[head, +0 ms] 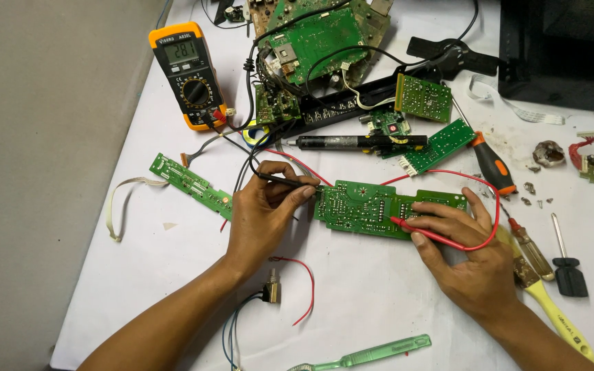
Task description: Cleaning a circuit board with brushes and testing it using a digital multimeter.
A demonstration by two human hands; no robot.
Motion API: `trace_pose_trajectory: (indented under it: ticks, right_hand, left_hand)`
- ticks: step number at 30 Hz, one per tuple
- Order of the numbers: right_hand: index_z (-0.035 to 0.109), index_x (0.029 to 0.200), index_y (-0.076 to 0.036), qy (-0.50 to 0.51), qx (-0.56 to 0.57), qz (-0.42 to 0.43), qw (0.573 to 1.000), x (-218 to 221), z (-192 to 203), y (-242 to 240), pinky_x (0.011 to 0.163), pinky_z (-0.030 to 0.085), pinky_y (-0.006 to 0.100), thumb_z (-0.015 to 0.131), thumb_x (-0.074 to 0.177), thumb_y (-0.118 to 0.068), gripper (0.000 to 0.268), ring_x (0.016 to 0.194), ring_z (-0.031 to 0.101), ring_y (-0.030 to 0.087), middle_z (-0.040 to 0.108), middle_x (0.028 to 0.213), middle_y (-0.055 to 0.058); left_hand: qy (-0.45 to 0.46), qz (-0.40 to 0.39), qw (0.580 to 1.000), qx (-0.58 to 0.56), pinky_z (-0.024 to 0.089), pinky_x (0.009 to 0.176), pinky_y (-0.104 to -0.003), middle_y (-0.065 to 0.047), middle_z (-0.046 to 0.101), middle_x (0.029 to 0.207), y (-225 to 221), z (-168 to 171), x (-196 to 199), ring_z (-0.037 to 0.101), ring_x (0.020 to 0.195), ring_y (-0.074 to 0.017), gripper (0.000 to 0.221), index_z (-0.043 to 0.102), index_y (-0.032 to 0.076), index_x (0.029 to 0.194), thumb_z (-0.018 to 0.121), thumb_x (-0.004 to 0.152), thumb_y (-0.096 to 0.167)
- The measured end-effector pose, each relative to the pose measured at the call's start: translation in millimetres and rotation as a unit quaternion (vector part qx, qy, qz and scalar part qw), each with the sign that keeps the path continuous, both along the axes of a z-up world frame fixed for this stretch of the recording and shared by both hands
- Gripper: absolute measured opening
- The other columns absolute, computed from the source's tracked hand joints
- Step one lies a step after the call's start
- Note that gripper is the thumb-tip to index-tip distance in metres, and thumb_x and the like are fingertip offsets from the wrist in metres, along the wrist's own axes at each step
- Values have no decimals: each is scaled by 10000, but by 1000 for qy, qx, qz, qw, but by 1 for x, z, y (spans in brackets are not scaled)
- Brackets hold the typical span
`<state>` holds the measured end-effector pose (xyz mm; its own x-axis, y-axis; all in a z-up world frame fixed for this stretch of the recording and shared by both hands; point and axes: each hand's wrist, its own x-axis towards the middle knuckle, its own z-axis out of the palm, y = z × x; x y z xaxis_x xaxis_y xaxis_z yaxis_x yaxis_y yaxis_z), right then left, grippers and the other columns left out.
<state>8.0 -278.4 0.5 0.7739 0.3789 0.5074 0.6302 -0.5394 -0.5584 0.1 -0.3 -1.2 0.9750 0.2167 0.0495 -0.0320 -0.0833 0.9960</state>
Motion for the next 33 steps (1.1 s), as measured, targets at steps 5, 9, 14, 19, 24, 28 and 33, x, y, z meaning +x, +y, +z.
trace_pose_trajectory:
  ticks: [5,9,14,19,24,28,33]
  right_hand:
    - [747,1032,-94,8,3,5,1000,-1,2,1,1287,331,617,706,925,-107,115,1043,741,241,764,1092,99]
    - [750,1016,-92,2,-2,3,1000,0,1,0,1274,349,623,713,920,-108,105,1027,745,239,767,1087,103]
    - [754,1024,-100,-3,-9,2,1000,0,1,0,1271,361,618,712,923,-121,112,1027,743,231,768,1086,94]
    - [751,1029,-98,-2,-7,3,1000,0,0,-1,1274,357,632,712,924,-114,114,1038,741,237,765,1093,95]
    - [755,1021,-101,5,-7,-1,1000,0,1,0,1279,346,615,711,923,-117,109,1036,740,225,767,1089,92]
    - [747,1032,-101,-3,-3,6,1000,1,0,0,1274,351,625,711,923,-115,115,1035,746,238,768,1086,95]
    - [756,1027,-119,6,-2,2,1000,1,-1,-1,1277,338,607,707,926,-127,112,1029,746,219,770,1084,76]
  left_hand:
    - [2,-2,1000,-17,659,897,-262,-106,816,1003,0,-1,0,810,950,-174,213,563,86,1027,742,913,78]
    - [-1,2,1000,-13,659,900,-262,-101,817,986,0,-1,0,809,946,-168,220,568,91,1019,755,903,79]
    - [4,1,1000,-15,655,883,-254,-103,814,984,0,-1,0,807,936,-165,212,572,81,1031,746,910,75]
    - [6,3,1000,-2,654,881,-251,-94,822,987,0,0,0,810,945,-159,222,570,94,1030,754,905,87]
    - [-1,-1,1000,-14,651,886,-253,-104,820,988,0,-2,0,806,942,-161,229,565,93,1030,756,904,82]
    - [9,0,1000,-14,659,888,-257,-101,818,995,0,0,0,812,945,-169,211,569,88,1026,745,910,75]
    - [3,-3,1000,3,653,879,-257,-92,820,1005,0,0,0,811,954,-168,206,555,91,1027,731,921,79]
